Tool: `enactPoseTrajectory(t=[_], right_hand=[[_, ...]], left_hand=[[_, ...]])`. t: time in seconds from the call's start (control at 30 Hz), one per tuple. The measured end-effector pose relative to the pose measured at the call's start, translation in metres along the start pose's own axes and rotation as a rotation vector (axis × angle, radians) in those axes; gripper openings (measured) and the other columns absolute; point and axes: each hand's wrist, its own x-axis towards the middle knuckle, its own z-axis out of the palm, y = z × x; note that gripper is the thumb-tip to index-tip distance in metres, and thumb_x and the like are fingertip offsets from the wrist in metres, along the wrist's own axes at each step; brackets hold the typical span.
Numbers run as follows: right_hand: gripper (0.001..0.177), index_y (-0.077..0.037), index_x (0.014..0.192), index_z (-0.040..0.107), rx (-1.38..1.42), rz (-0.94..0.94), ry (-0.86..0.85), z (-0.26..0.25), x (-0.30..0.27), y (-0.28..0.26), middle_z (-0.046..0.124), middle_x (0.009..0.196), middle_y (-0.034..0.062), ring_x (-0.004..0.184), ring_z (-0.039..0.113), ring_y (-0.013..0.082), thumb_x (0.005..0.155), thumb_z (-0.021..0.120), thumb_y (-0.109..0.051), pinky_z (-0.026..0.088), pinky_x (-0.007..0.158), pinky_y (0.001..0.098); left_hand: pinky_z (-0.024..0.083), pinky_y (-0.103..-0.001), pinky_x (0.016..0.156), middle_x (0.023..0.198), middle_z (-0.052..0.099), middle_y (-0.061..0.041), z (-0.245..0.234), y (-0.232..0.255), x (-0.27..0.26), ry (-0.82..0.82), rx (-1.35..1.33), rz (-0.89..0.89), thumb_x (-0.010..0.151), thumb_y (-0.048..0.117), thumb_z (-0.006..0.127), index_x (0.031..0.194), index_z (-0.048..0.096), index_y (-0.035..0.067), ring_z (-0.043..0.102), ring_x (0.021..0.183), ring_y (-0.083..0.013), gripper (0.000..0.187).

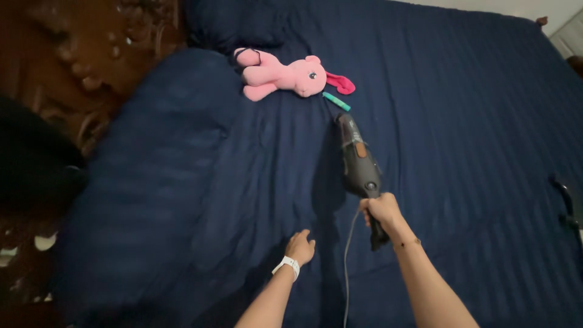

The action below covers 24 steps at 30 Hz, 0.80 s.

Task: Vacuuming the surface of a bed using a handheld vacuum cleaner and then putting a small item away in a cabinet.

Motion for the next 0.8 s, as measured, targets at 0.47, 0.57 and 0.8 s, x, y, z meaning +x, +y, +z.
enactPoseTrajectory(t=[0.47,0.57,0.8], right_hand=[[0.014,0.010,0.070,0.065,-0.072,0.007,-0.089,-0.004,0.081,-0.037,0.062,0.060,0.0145,0.047,0.060,0.0246,0.079,0.070,0.000,0.053,0.045,0.0385],[0.016,0.011,0.074,0.065,-0.143,0.012,-0.102,-0.006,0.067,-0.038,0.063,0.061,0.0151,0.048,0.062,0.0254,0.082,0.072,-0.002,0.053,0.045,0.0389],[0.021,0.013,0.076,0.064,-0.229,0.019,-0.062,-0.003,0.029,-0.023,0.063,0.063,0.0152,0.049,0.063,0.0252,0.084,0.073,-0.004,0.053,0.044,0.0397]], left_hand=[[0.046,-0.046,0.107,0.137,0.060,-0.020,-0.031,0.068,0.085,0.253,-0.078,0.164,0.094,0.024,0.065,0.136,0.058,0.005,0.056,0.127,-0.0396,0.047],[0.046,-0.046,0.106,0.139,0.059,-0.020,-0.046,0.084,0.084,0.264,-0.056,0.154,0.094,0.024,0.065,0.137,0.057,0.005,0.056,0.127,-0.0392,0.048],[0.047,-0.045,0.106,0.142,0.058,-0.018,-0.066,0.096,0.083,0.343,-0.029,0.232,0.094,0.025,0.065,0.139,0.056,0.005,0.056,0.128,-0.0386,0.050]])
